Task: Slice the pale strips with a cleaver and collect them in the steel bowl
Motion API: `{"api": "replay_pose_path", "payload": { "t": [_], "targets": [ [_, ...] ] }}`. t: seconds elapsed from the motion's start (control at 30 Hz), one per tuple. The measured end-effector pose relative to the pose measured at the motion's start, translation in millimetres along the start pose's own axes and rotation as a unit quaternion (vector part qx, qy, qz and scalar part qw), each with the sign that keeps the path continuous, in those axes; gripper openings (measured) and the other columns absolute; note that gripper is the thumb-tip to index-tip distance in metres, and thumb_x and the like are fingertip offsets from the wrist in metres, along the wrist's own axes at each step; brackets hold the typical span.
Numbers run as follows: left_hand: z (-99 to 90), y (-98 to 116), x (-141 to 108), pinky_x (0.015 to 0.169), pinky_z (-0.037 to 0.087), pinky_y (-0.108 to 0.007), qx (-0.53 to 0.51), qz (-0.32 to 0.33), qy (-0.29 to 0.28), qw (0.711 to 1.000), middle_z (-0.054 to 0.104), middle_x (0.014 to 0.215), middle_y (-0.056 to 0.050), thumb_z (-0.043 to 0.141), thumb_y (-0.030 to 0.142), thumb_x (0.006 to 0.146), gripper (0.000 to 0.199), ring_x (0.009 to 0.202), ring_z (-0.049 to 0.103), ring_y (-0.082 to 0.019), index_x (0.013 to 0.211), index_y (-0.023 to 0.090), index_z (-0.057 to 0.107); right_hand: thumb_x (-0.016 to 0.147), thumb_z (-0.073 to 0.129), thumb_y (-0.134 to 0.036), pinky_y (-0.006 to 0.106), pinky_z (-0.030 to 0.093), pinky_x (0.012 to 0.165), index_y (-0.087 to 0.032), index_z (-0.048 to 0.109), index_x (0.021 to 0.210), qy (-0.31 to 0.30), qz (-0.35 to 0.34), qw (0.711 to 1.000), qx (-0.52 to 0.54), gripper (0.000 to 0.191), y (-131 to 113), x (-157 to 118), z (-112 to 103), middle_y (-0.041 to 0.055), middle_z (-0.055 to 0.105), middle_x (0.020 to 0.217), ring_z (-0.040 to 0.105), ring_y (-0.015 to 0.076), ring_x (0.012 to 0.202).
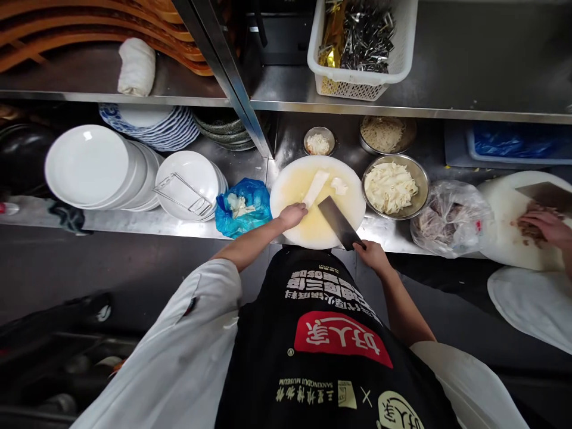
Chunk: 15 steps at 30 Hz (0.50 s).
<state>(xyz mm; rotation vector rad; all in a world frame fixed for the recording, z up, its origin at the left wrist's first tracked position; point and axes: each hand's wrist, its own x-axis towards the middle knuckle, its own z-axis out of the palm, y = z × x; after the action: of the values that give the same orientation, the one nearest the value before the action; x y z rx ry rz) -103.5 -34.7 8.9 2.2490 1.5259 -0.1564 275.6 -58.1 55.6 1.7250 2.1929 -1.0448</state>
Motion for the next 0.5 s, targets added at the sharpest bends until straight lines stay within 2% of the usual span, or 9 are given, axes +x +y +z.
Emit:
{"api": "replay_pose_path", "payload": {
  "t": [0.1, 0.2, 0.27, 0.37, 0.43, 0.5],
  "targets": [
    [24.2, 1, -48, 0.095, 0.049, -0.034, -0.012, -0.003, 0.019, 1.000, 0.064, 0.116, -0.011, 0.053, 0.010, 0.090, 0.023, 0.112, 0.057, -0.024, 0.104, 0.015, 0.071, 0.097, 0.049, -0.049, 0.026, 0.040, 0.070, -0.020, 0.074, 0.089, -0.030, -0.045, 0.998, -0.012, 0.039, -16, 11, -4, 0.0085, 0.075, 0.090, 0.067, 0.0217, 0.084],
    [47.7, 5, -77, 0.104, 0.047, -0.035, -0.048, 0.005, 0.058, 0.997, 0.065, 0.120, -0.011, 0.055, 0.010, 0.090, 0.025, 0.115, 0.056, -0.023, 0.109, 0.014, 0.071, 0.097, 0.053, -0.047, 0.025, 0.042, 0.071, -0.020, 0.075, 0.089, -0.076, -0.081, 0.994, -0.010, 0.036, -42, 33, -7, 0.0079, 0.075, 0.092, 0.067, 0.0207, 0.086],
    [58.8, 6, -83, 0.108, 0.045, -0.036, -0.067, 0.010, 0.090, 0.994, 0.065, 0.122, -0.011, 0.055, 0.010, 0.090, 0.026, 0.117, 0.056, -0.023, 0.111, 0.014, 0.070, 0.095, 0.056, -0.046, 0.024, 0.042, 0.069, -0.019, 0.075, 0.087, -0.109, -0.084, 0.990, -0.002, 0.034, -58, 52, -9, 0.0066, 0.074, 0.085, 0.066, 0.0195, 0.082],
    [67.4, 5, -80, 0.110, 0.044, -0.036, -0.074, 0.022, 0.115, 0.990, 0.066, 0.121, -0.011, 0.055, 0.009, 0.089, 0.024, 0.117, 0.057, -0.023, 0.107, 0.013, 0.071, 0.092, 0.060, -0.048, 0.024, 0.042, 0.061, -0.017, 0.075, 0.085, -0.145, -0.041, 0.988, 0.027, 0.035, -69, 81, -20, 0.0034, 0.068, 0.069, 0.062, 0.0169, 0.066],
    [69.5, 3, -77, 0.110, 0.045, -0.037, -0.072, 0.028, 0.118, 0.990, 0.067, 0.119, -0.011, 0.056, 0.009, 0.089, 0.022, 0.116, 0.058, -0.023, 0.104, 0.013, 0.071, 0.090, 0.063, -0.048, 0.024, 0.041, 0.056, -0.015, 0.074, 0.087, -0.142, -0.003, 0.989, 0.053, 0.035, -67, 99, -32, 0.0020, 0.064, 0.063, 0.058, 0.0153, 0.058],
    [70.4, 3, -76, 0.108, 0.046, -0.037, -0.071, 0.027, 0.119, 0.990, 0.067, 0.119, -0.011, 0.057, 0.009, 0.088, 0.022, 0.114, 0.058, -0.023, 0.104, 0.013, 0.071, 0.088, 0.066, -0.046, 0.024, 0.040, 0.055, -0.014, 0.073, 0.088, -0.098, 0.019, 0.992, 0.073, 0.033, -60, 115, -46, 0.0017, 0.062, 0.060, 0.055, 0.0142, 0.054]
  ]
}}
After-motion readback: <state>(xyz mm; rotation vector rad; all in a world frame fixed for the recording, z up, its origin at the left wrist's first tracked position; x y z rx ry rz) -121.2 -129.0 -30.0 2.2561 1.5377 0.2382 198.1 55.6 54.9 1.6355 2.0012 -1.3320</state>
